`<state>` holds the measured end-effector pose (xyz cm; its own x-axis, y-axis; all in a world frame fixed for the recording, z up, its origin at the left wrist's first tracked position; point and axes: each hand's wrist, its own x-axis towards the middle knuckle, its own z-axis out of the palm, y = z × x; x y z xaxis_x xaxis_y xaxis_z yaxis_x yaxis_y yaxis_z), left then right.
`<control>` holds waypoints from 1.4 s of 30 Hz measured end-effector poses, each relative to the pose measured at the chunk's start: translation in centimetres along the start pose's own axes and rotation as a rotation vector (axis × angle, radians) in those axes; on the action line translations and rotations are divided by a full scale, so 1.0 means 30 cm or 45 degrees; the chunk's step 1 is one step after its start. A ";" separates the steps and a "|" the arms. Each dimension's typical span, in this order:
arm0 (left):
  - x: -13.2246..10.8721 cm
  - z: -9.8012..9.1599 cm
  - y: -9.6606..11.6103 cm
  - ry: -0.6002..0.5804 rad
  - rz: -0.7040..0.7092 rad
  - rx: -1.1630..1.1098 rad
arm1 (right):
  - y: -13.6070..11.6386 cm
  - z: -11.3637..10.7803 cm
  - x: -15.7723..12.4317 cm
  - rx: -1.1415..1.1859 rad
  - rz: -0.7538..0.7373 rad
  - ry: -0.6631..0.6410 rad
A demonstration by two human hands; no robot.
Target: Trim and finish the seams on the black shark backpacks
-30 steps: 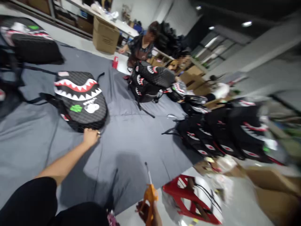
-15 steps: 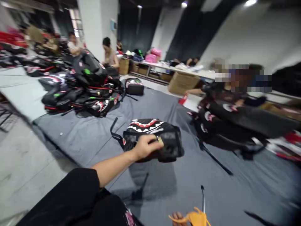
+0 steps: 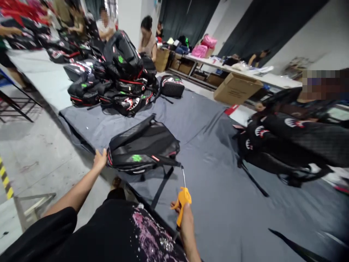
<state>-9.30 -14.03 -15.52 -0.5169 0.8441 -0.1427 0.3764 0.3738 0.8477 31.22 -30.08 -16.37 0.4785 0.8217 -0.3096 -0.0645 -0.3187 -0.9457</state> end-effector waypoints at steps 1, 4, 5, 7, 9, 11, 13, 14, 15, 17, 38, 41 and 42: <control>0.021 -0.003 -0.013 0.045 -0.016 0.056 | -0.021 0.018 -0.012 -0.112 -0.026 -0.020; 0.115 0.040 0.021 -0.006 0.132 0.286 | -0.098 0.087 -0.027 -0.448 -0.191 -0.049; 0.149 0.063 0.043 -0.080 0.217 0.400 | -0.128 0.117 -0.026 -0.521 -0.266 -0.060; 0.210 0.109 0.076 -0.216 0.333 0.627 | -0.194 0.185 -0.019 -0.590 -0.424 -0.080; 0.255 0.142 0.078 -0.242 0.415 0.767 | -0.270 0.261 -0.008 -0.629 -0.545 -0.094; 0.282 0.156 0.049 -0.210 0.543 0.772 | -0.352 0.341 0.009 -0.680 -0.594 -0.132; 0.300 0.148 0.010 -0.211 0.654 0.665 | -0.437 0.425 0.043 -0.779 -0.545 -0.271; 0.309 0.138 -0.005 -0.237 0.677 0.581 | -0.477 0.468 0.068 -0.852 -0.506 -0.360; 0.318 0.126 -0.016 -0.275 0.678 0.481 | -0.514 0.511 0.100 -0.927 -0.463 -0.444; 0.343 0.102 -0.023 -0.370 0.654 0.239 | -0.571 0.594 0.178 -1.019 -0.359 -0.517; 0.489 0.158 0.054 -0.987 0.094 -0.343 | -0.785 0.909 0.384 -1.088 0.010 -0.684; 0.419 0.185 0.085 -0.735 0.573 0.214 | -0.796 0.898 0.347 -1.110 -0.100 -0.553; 0.398 0.193 0.093 -0.685 0.640 0.371 | -0.799 0.890 0.340 -1.152 -0.077 -0.571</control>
<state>-9.97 -0.67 -17.82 0.1831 0.9807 -0.0683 0.6907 -0.0789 0.7188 14.27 -1.44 0.49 0.0734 0.8908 -0.4484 0.7260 -0.3560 -0.5884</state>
